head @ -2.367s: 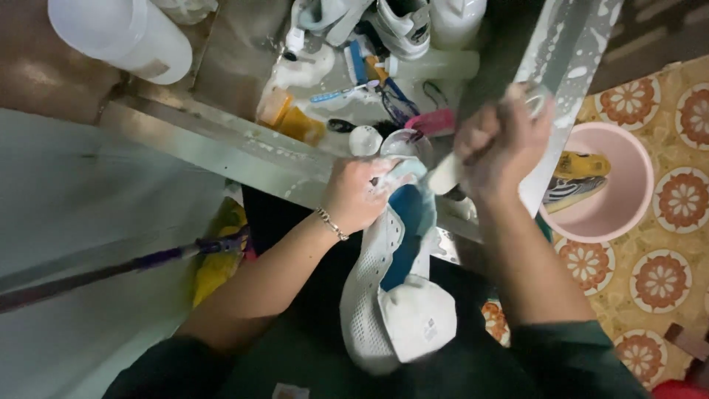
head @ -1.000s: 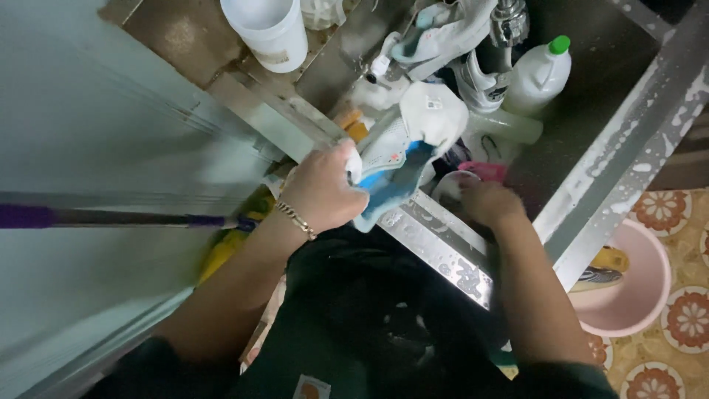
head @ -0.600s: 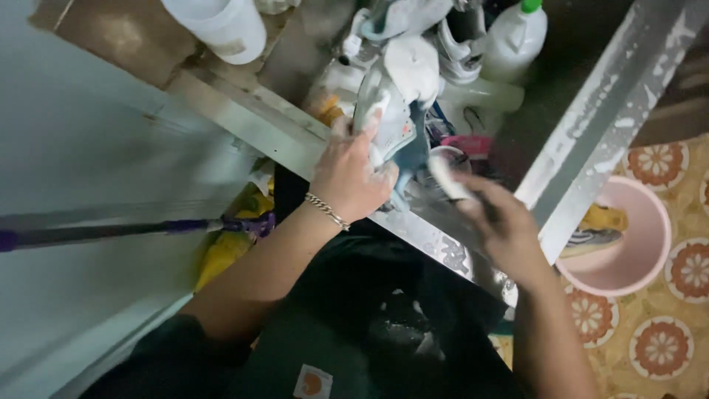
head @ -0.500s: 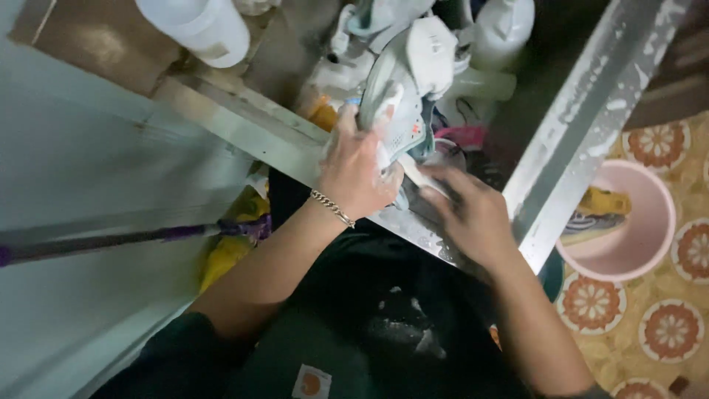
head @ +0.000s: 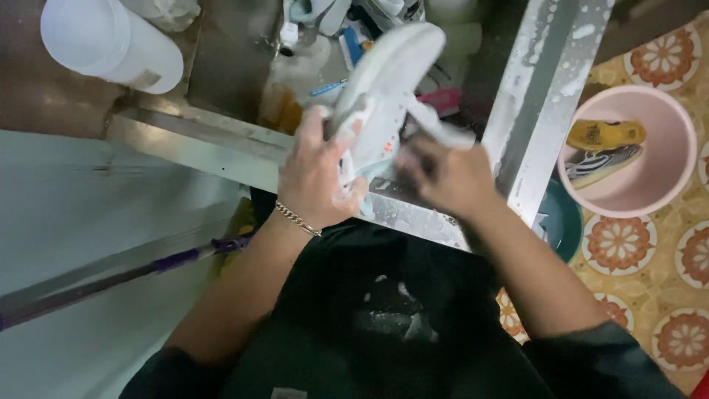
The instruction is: Washing and scrubbing a pair of white sneakers in a sink using soap and a brush
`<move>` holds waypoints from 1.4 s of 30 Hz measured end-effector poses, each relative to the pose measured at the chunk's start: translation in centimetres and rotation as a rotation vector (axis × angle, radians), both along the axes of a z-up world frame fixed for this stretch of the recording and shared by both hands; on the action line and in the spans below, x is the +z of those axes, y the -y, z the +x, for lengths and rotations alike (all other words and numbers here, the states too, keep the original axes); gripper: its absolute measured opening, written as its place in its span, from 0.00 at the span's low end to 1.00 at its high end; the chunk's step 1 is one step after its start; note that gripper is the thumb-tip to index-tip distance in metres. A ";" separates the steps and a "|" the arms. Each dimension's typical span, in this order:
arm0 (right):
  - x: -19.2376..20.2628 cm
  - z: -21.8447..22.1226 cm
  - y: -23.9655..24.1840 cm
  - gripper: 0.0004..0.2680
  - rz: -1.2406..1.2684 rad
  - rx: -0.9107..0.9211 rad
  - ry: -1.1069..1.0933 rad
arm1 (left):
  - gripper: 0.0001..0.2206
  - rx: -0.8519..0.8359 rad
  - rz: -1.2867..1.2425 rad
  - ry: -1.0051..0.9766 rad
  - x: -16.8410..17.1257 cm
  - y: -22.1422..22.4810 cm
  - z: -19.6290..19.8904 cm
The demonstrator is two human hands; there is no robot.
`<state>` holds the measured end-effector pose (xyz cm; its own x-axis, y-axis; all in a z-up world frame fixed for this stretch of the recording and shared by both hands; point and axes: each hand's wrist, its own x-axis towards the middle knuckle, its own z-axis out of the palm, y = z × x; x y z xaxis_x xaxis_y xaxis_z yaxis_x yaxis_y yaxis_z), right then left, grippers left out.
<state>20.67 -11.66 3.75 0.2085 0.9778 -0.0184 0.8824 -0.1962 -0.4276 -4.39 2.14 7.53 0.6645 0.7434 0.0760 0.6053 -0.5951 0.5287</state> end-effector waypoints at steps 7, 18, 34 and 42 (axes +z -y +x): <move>-0.2 -3.5 0.1 0.10 0.045 0.158 -0.109 | 0.41 -0.051 0.192 0.121 -1.5 0.1 -0.9; -3.3 2.6 -2.5 0.12 0.075 0.112 -0.163 | 0.36 -0.144 0.203 0.132 0.5 -0.9 0.5; -2.1 -0.9 -1.9 0.10 0.098 0.224 -0.323 | 0.34 -0.310 0.202 0.169 -2.8 -5.2 1.0; 0.5 -3.4 -1.9 0.15 0.042 0.148 -0.346 | 0.31 -0.275 0.151 0.134 -1.2 -5.2 1.5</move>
<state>17.28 -9.72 4.24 0.0536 0.9983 -0.0221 0.7019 -0.0534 -0.7103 -2.87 7.33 6.34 0.8152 0.5113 0.2721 0.3420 -0.8041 0.4863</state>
